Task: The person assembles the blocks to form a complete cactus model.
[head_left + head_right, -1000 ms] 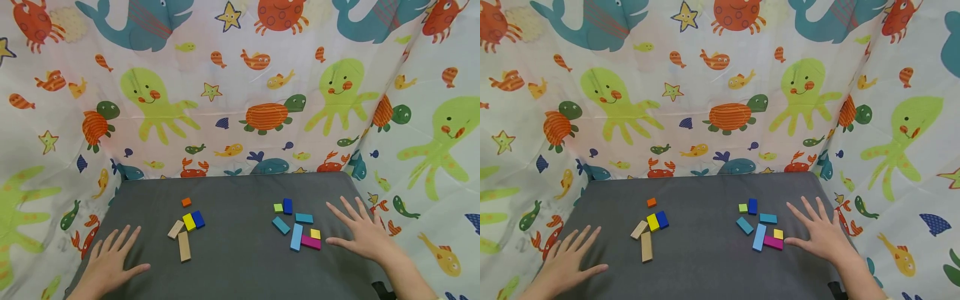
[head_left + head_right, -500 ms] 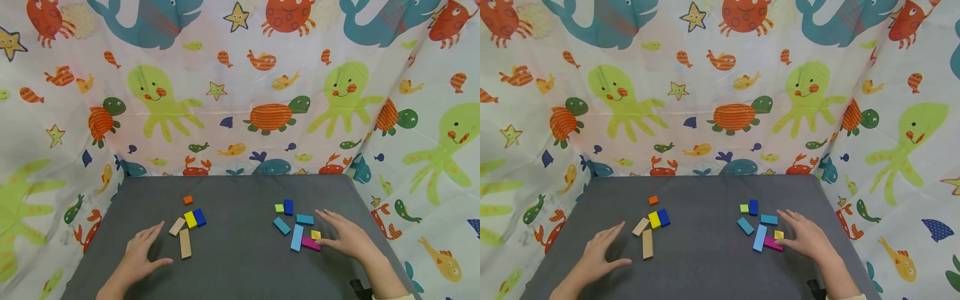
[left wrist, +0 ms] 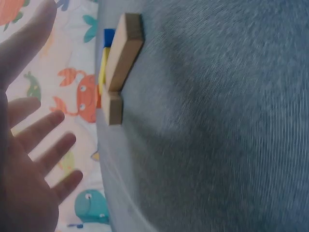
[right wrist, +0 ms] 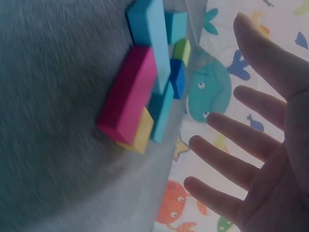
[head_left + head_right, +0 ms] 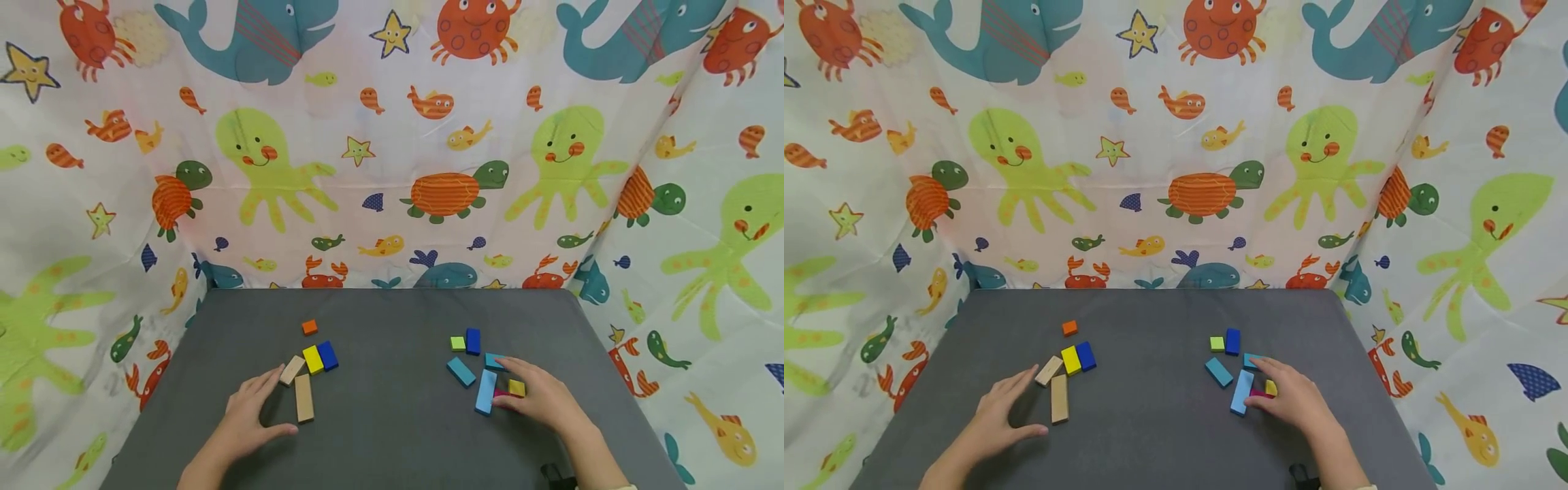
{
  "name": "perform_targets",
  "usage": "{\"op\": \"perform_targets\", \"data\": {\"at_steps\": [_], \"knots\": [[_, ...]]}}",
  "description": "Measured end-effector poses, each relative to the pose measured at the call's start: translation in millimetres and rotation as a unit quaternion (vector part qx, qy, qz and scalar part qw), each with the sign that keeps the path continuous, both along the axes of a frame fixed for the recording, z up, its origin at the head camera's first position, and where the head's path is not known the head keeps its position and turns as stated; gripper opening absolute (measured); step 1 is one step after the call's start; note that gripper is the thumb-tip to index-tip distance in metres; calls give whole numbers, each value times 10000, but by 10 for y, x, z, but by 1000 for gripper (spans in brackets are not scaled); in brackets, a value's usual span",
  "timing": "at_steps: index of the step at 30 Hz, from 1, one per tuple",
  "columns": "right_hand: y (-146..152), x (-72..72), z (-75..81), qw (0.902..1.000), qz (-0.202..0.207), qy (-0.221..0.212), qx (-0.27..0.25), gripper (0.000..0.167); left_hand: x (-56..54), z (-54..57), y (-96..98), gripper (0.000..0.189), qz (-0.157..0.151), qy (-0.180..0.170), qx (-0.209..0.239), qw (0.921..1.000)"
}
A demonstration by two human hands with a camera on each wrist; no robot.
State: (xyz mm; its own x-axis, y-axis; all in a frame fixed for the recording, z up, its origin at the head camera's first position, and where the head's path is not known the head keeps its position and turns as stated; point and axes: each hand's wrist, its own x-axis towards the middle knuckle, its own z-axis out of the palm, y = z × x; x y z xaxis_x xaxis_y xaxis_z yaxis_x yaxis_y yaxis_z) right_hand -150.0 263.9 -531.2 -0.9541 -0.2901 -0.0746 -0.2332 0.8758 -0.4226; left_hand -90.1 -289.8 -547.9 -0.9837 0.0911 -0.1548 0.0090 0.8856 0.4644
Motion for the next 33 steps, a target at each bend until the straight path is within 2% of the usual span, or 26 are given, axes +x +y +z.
{"op": "perform_targets", "data": {"at_steps": [5,10,16,20,26,33], "knots": [[-66,15,-123,9997,-98,-136,-154,79,-59,-103,97,128,-103,-123,-331,9993],[-131,16,-229,9989,-35,-224,-399,78,-117,-157,128,127,-57,-297,-226,9993],[-158,13,-337,9978,8,-308,-592,77,-168,-195,160,120,-176,-393,-74,9990],[-184,-5,-394,9981,-15,-416,-450,79,-188,-216,196,117,-148,-582,155,9981],[-252,-15,-444,9993,-25,-370,45,80,-206,-244,197,112,-146,-643,458,9968],[-266,-59,-475,9991,0,-296,318,83,-308,-273,169,109,-276,-642,448,9965]]}}
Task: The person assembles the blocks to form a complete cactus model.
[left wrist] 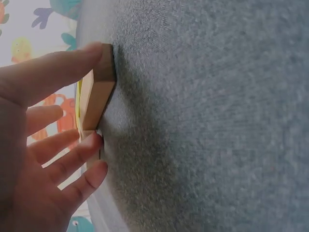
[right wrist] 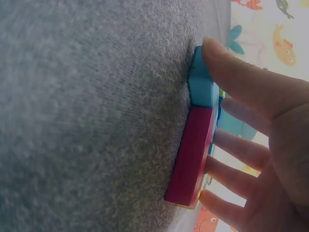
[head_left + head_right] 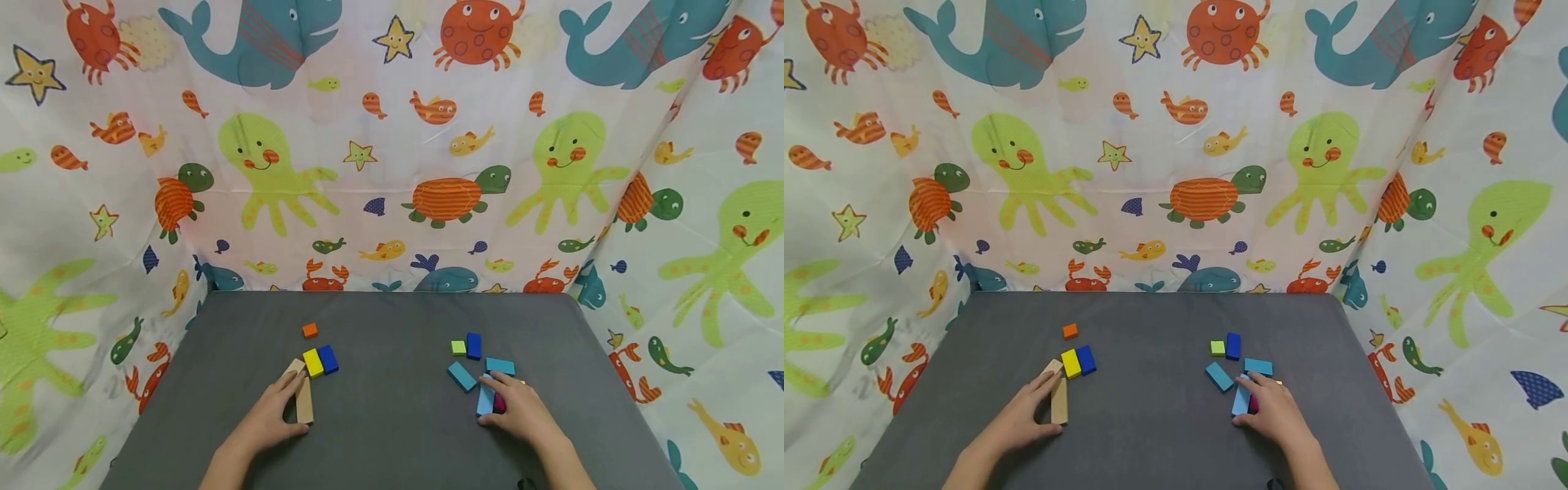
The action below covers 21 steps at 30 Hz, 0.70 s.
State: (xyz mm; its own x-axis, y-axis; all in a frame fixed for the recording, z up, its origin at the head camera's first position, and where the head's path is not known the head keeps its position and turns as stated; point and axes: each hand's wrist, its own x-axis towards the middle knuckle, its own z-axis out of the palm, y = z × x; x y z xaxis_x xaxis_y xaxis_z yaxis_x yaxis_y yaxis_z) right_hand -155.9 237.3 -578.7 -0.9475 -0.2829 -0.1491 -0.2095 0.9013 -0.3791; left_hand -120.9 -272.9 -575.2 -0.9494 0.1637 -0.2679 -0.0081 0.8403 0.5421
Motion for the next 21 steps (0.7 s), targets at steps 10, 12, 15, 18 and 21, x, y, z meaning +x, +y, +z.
{"op": "perform_targets", "data": {"at_steps": [10,12,15,18,21], "knots": [[-42,-30,27,9996,-79,-7,253,101,-34,57,61,101,-142,49,-12,9999],[-53,-24,50,9996,-116,-38,267,101,-43,59,71,102,-159,29,-24,9999],[-66,-21,67,9994,-151,-110,274,100,-55,49,76,102,-177,-8,-29,9998],[-76,-21,66,9993,-169,-166,289,98,-66,36,79,98,-167,-9,-67,9998],[-78,-21,53,9993,-194,-151,294,97,-75,27,82,93,-152,6,-96,9998]]}}
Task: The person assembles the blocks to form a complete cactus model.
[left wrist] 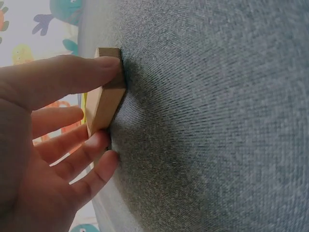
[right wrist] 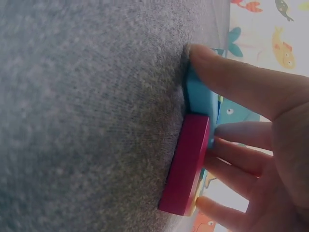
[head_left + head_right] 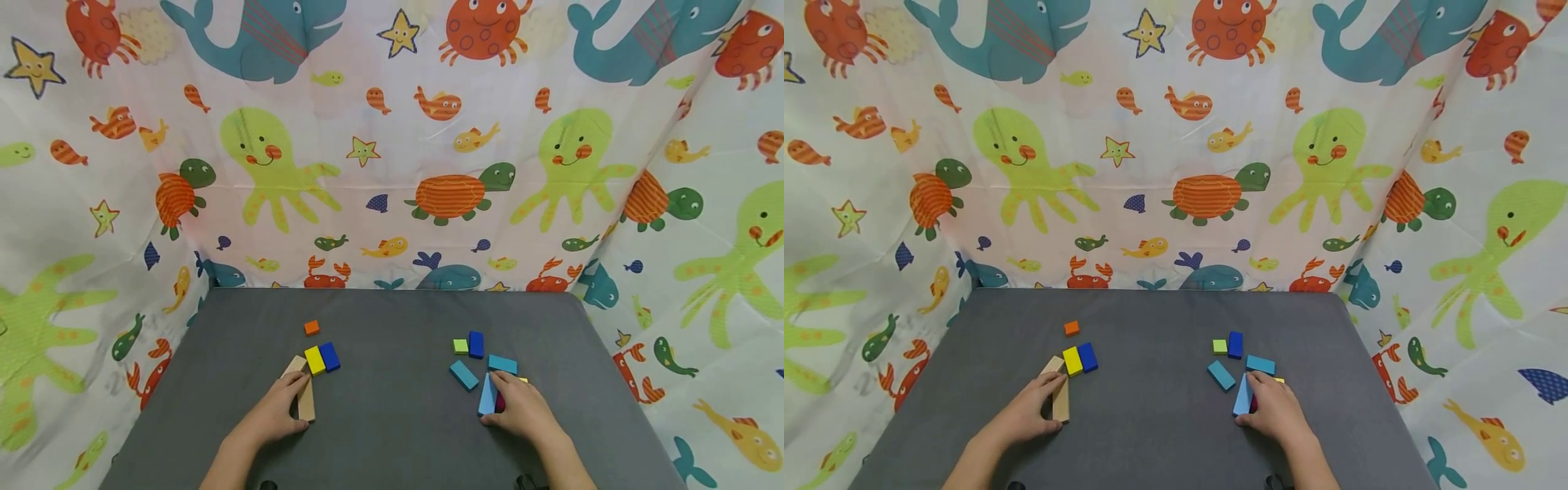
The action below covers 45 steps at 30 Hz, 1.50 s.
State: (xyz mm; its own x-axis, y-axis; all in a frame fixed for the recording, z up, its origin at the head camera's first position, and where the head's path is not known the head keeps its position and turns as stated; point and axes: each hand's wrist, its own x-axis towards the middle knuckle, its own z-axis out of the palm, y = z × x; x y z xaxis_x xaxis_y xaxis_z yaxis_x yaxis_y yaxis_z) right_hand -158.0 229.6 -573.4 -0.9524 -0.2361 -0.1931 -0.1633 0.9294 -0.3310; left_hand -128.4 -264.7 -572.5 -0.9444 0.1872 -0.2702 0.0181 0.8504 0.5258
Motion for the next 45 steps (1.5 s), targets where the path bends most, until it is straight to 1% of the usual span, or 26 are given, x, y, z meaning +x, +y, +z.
{"op": "perform_targets", "data": {"at_steps": [3,5,8,11,15,19,22,24,28,30,33,35,40,43,45], "knots": [[5,1,-7,10000,-16,79,-21,98,0,0,6,90,1,38,-27,10000],[6,2,-5,9999,-26,135,-54,98,10,-7,13,90,-1,123,9,9999],[6,3,3,9998,-48,164,-122,97,45,-3,43,91,-35,262,102,9996],[8,1,15,9997,-52,120,-196,96,91,21,105,92,-151,273,221,9993],[17,-14,22,9995,-51,43,-297,96,143,75,241,92,-487,132,346,9981],[27,-30,16,9994,-65,10,-337,96,181,118,403,92,-872,88,426,9952],[27,-37,8,9993,-61,-13,-373,96,206,136,515,92,-1054,30,472,9933],[23,-41,1,9992,-50,-36,-395,96,222,129,580,91,-1163,13,474,9921],[14,-38,-20,9991,-70,-107,-405,96,244,88,674,91,-1357,42,341,9902],[5,-35,-24,9991,-90,-133,-382,96,251,80,705,91,-1391,10,327,9897],[-1,-34,-29,9992,-90,-149,-352,96,259,97,749,90,-1406,-91,303,9896],[5,-33,-32,9993,-68,-138,-342,96,263,104,787,90,-1435,-86,291,9892],[36,-15,-36,9995,-35,-64,-317,95,235,78,942,88,-1666,36,199,9858],[35,-2,-38,9995,-57,-34,-322,94,227,65,1045,88,-1797,21,168,9836],[21,1,-43,9994,-31,-11,-343,94,237,57,1097,87,-1828,-31,149,9830]]}}
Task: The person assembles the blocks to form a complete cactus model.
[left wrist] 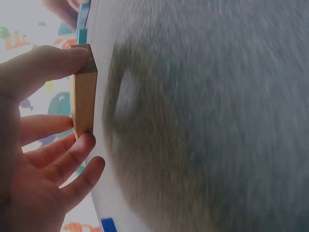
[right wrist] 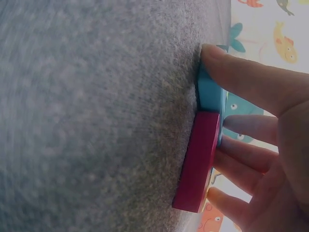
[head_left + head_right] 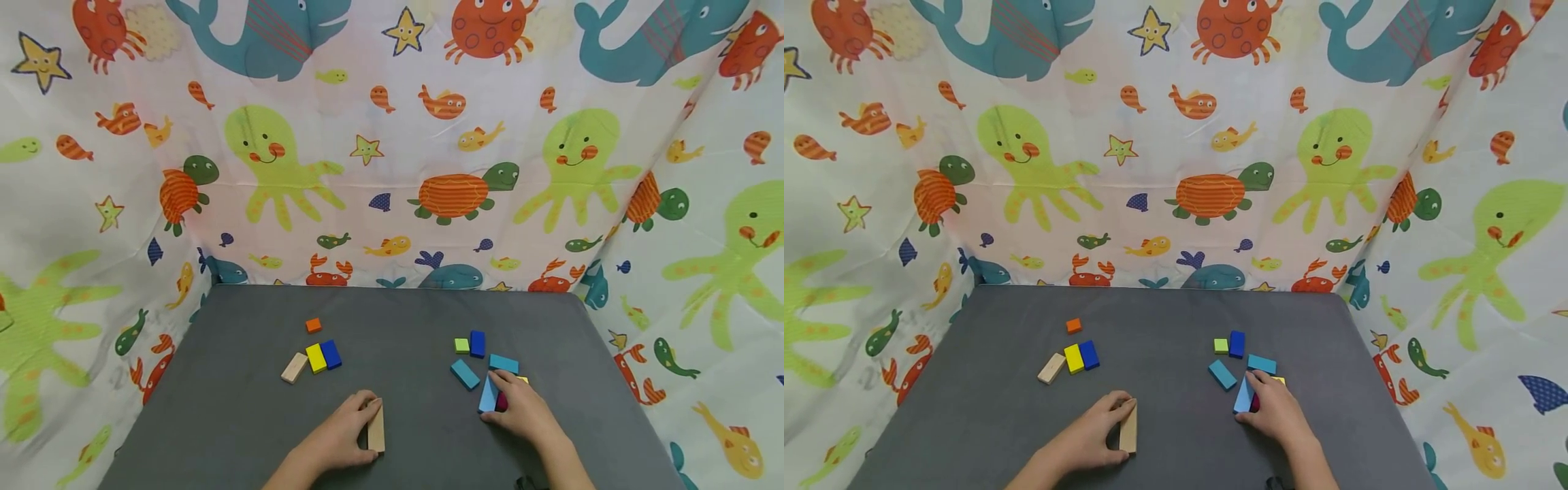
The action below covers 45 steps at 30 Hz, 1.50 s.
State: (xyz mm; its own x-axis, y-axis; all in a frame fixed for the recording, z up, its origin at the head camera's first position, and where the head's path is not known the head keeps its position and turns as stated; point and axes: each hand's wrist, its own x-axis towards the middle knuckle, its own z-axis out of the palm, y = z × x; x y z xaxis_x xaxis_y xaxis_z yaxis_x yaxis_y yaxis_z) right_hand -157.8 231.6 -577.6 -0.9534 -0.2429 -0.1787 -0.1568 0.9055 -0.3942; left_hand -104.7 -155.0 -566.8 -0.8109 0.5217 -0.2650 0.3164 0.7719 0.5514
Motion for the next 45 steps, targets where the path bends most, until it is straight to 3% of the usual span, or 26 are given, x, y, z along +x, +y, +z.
{"op": "perform_targets", "data": {"at_steps": [7,12,18,24,31,37,41,45], "knots": [[-22,-10,-30,10000,2,39,68,93,48,-6,154,86,-173,70,43,9998],[-4,-9,-20,9999,-56,35,151,93,22,-1,295,87,-352,174,14,9992],[5,-9,-11,9999,-54,-72,118,93,-6,-64,440,87,-624,269,-138,9976],[17,-12,-51,9999,-31,-107,117,94,-1,-118,501,86,-706,154,-12,9974],[35,-22,-70,9999,7,-65,90,95,-1,-202,507,89,-566,50,-37,9984],[41,-23,-55,9999,-13,-48,87,94,44,-240,481,115,-166,-161,-217,9995],[45,-23,-30,9999,-66,-79,81,95,114,-279,448,123,56,-75,-415,9991],[47,-27,35,10000,-89,-17,-28,95,163,-338,425,122,133,66,-246,9996]]}}
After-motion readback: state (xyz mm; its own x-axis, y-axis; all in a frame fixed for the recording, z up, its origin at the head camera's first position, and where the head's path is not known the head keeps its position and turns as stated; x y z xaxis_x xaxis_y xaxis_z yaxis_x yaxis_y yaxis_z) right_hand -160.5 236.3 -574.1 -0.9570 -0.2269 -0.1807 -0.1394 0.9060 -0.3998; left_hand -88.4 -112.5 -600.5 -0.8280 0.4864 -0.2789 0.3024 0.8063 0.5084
